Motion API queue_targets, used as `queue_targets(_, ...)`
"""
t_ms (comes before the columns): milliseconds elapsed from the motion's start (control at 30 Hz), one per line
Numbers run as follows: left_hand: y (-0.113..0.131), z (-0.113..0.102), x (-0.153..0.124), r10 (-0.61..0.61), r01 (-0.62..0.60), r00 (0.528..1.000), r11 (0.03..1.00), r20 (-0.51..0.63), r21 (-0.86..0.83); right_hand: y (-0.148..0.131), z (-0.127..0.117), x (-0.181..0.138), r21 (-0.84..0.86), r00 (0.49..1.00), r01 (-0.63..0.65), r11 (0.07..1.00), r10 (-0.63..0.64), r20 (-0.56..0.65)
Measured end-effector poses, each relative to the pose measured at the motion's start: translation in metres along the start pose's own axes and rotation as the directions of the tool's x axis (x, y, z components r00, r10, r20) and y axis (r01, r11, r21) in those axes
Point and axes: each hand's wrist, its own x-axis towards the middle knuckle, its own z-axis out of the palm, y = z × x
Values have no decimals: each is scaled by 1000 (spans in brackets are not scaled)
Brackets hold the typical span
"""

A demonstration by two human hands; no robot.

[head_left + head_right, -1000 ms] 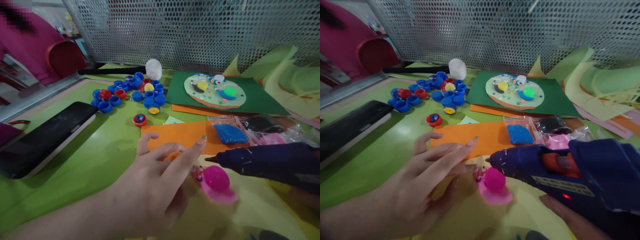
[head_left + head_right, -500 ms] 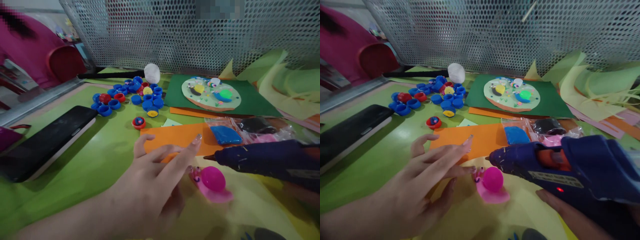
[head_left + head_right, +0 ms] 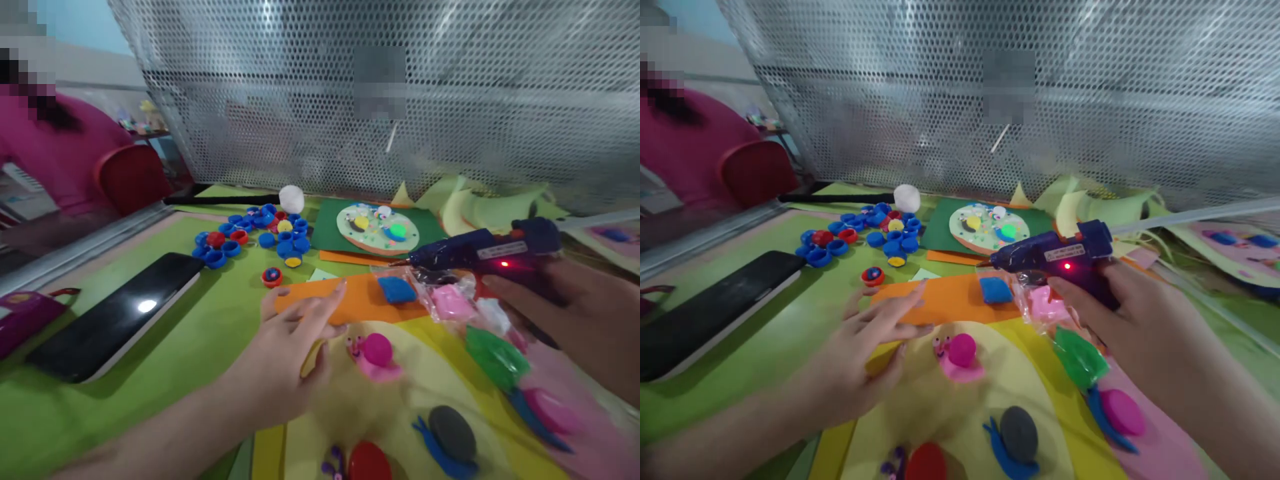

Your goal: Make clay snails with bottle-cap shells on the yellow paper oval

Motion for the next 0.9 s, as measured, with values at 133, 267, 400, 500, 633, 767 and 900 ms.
queue_targets(133,-2,2,1,-27,28,997,1000,69,-7,9,-24,7,151,985,-174,973,170,40)
queue_targets(267,-3,1,4,-111,111,989,994,100,5,46,-27,-10,98,896,-430,897,411,169)
queue_targets(400,-2,0,4,-59,54,993,997,99,58,76,-24,-27,23,756,-615,788,582,300)
queue_targets(500,-4,2,4,-43,33,990,996,131,77,91,-27,-32,41,669,-698,715,632,392)
queue_targets(633,-9,6,3,-88,77,986,994,145,78,113,-31,-34,79,609,-759,646,662,436)
queue_targets(767,-10,8,1,-112,108,992,991,64,74,141,-24,-33,55,588,-776,629,688,425)
queue_targets(900,-9,9,1,-91,81,991,991,97,109,170,-7,-31,45,725,-659,751,618,305)
